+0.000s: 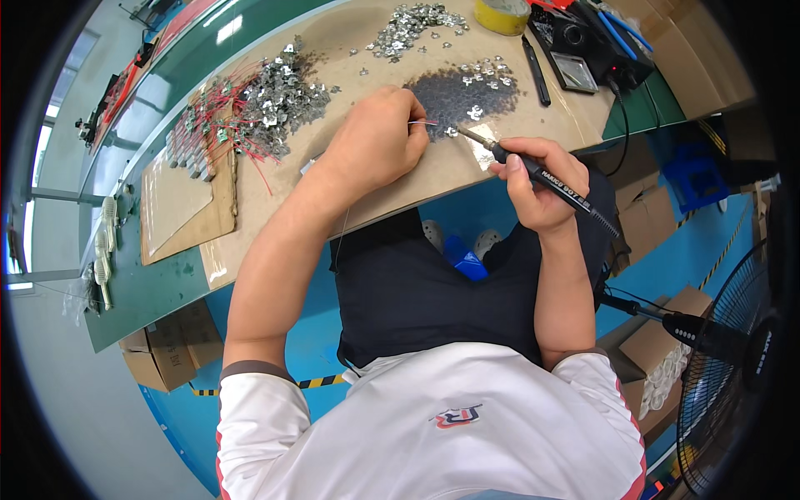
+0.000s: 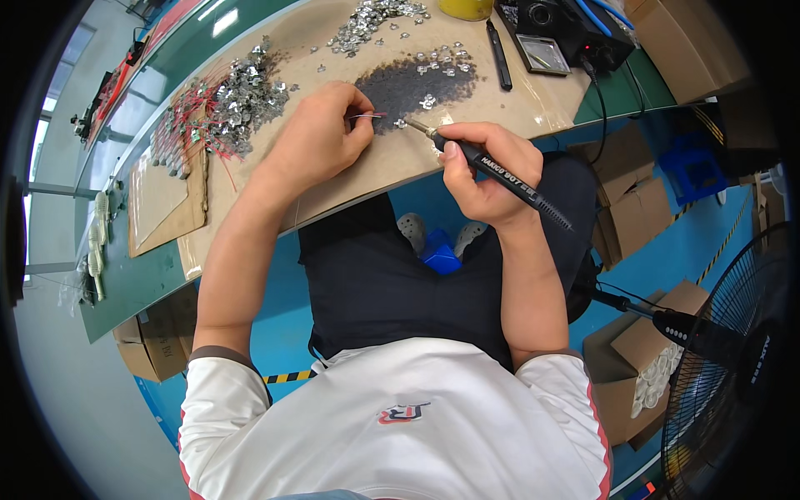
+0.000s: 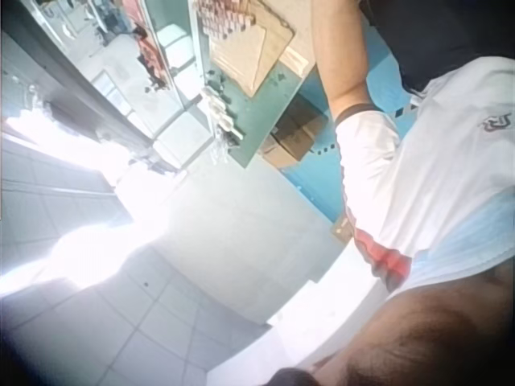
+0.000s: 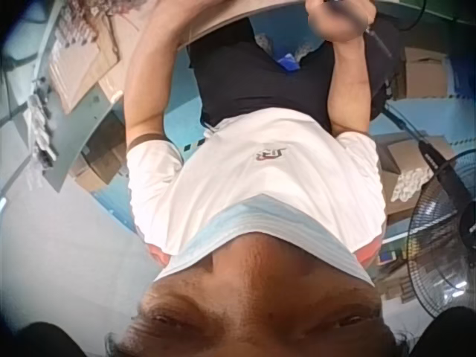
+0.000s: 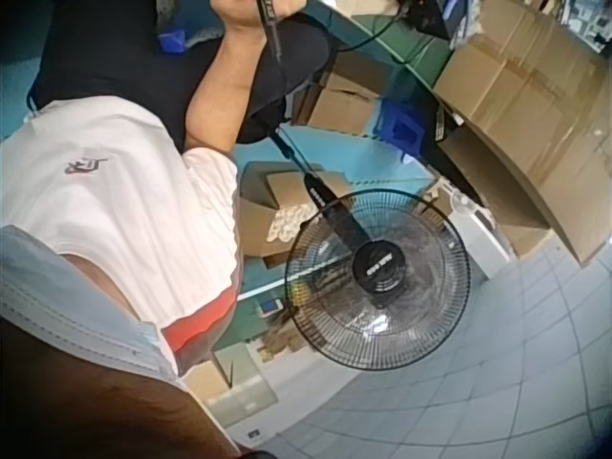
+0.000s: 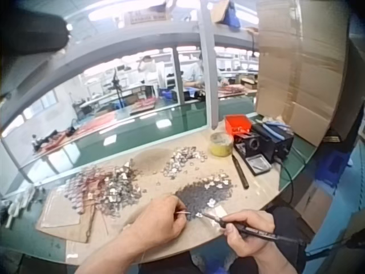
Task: Soldering electronic components or wires onto small connectors at a workbench.
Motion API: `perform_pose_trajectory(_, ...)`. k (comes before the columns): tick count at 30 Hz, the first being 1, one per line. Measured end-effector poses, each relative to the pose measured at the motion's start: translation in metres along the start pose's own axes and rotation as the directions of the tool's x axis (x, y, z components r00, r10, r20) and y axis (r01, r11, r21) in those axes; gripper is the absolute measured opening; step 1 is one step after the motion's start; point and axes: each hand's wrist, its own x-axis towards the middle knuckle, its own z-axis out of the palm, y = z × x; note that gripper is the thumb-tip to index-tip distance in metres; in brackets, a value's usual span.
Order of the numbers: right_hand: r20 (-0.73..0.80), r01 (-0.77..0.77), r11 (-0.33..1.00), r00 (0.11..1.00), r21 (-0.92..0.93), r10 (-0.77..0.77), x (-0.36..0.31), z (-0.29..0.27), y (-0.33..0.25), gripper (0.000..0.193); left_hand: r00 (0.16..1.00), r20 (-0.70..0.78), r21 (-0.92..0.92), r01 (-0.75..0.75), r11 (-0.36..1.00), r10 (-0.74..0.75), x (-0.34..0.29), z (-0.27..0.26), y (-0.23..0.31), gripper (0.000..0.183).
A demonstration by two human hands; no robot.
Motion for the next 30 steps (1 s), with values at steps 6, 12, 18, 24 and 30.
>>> perform_pose_trajectory(6, 0.036, 0.003, 0.998, 0.999, -0.057, -0.001, 0.000, 0.000, -0.003, 0.012, 1.000, 0.020, 0.039, -0.006, 0.999, 0.005, -0.002, 0.001, 0.000, 0.014)
perform_pose_trajectory(12, 0.058, 0.010, 0.997, 0.998, -0.082, -0.005, 0.001, 0.002, -0.002, 0.012, 0.999, 0.038, 0.048, -0.026, 0.998, 0.025, -0.003, -0.001, 0.002, 0.014)
perform_pose_trajectory(18, -0.057, 0.049, 0.998, 0.997, -0.037, -0.051, 0.002, 0.011, 0.005, 0.011, 0.996, 0.022, 0.122, -0.088, 0.989, 0.086, -0.006, 0.003, 0.002, 0.012)
perform_pose_trajectory(24, -0.053, 0.049, 0.998, 0.997, -0.027, -0.051, 0.002, 0.010, 0.005, 0.011, 0.996, 0.042, 0.136, -0.086, 0.987, 0.081, -0.006, 0.002, 0.005, 0.015)
perform_pose_trajectory(30, -0.043, 0.045, 0.998, 0.998, -0.034, -0.047, 0.003, 0.009, 0.004, 0.011, 0.997, 0.043, 0.155, -0.074, 0.985, 0.068, -0.006, 0.002, 0.006, 0.013)
